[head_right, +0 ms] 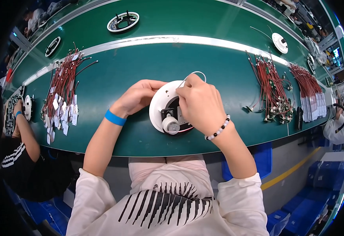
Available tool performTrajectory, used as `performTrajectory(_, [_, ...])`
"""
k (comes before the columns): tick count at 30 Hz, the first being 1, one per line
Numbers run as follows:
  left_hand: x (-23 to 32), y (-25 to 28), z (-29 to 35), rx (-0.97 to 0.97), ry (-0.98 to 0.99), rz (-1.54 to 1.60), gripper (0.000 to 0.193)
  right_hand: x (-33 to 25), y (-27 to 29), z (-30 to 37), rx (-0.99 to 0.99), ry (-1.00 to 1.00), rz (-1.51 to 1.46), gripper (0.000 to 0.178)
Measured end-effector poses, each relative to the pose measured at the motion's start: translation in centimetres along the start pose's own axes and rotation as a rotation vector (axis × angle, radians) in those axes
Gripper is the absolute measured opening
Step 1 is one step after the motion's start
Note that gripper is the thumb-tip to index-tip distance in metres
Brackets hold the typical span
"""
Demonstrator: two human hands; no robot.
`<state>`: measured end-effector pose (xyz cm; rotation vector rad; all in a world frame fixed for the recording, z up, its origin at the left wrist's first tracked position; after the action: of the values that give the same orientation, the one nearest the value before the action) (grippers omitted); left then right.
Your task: Inserting and routing wires into circular electronic housing units on an assembly line.
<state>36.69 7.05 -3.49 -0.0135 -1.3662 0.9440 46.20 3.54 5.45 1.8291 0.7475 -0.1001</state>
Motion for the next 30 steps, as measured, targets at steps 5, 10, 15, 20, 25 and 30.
performTrajectory(5, [-0.3,0.8,-0.6,0.064,-0.057,-0.169,0.031,0.4,0.3,0.1,0.091,-0.057,-0.006,0.005])
performTrajectory(10, [-0.8,1.8,-0.8,0.163,-0.093,-0.232,0.025,0.2,-0.7,-0.3,0.030,-0.024,-0.070,0.005])
performTrajectory(15, [-1.0,1.8,-0.8,0.182,-0.088,-0.219,0.022,0.1,-0.8,-0.2,0.021,-0.006,-0.023,0.006])
performTrajectory(20, [-0.9,1.7,-0.8,0.092,-0.162,-0.307,0.021,-0.3,-0.6,-0.1,0.051,0.005,-0.002,0.007])
performTrajectory(25, [0.1,0.7,0.1,0.016,-0.269,-0.519,0.018,-0.2,1.3,-1.1,0.099,0.194,-0.354,0.008])
performTrajectory(30, [1.2,0.0,0.5,0.195,-0.399,-0.918,0.012,8.4,-4.4,-1.6,0.034,-0.491,-1.245,0.040])
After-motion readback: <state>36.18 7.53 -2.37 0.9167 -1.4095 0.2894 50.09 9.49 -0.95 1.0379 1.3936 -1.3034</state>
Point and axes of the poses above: each hand's wrist, its own z-axis away from the middle knuckle, its own y-axis out of the back of the hand, x = y × z, the point moved 8 cm from there along -z, towards the middle knuckle, and after that the axes turned 3 degrees about y, right-handed, at the moved point
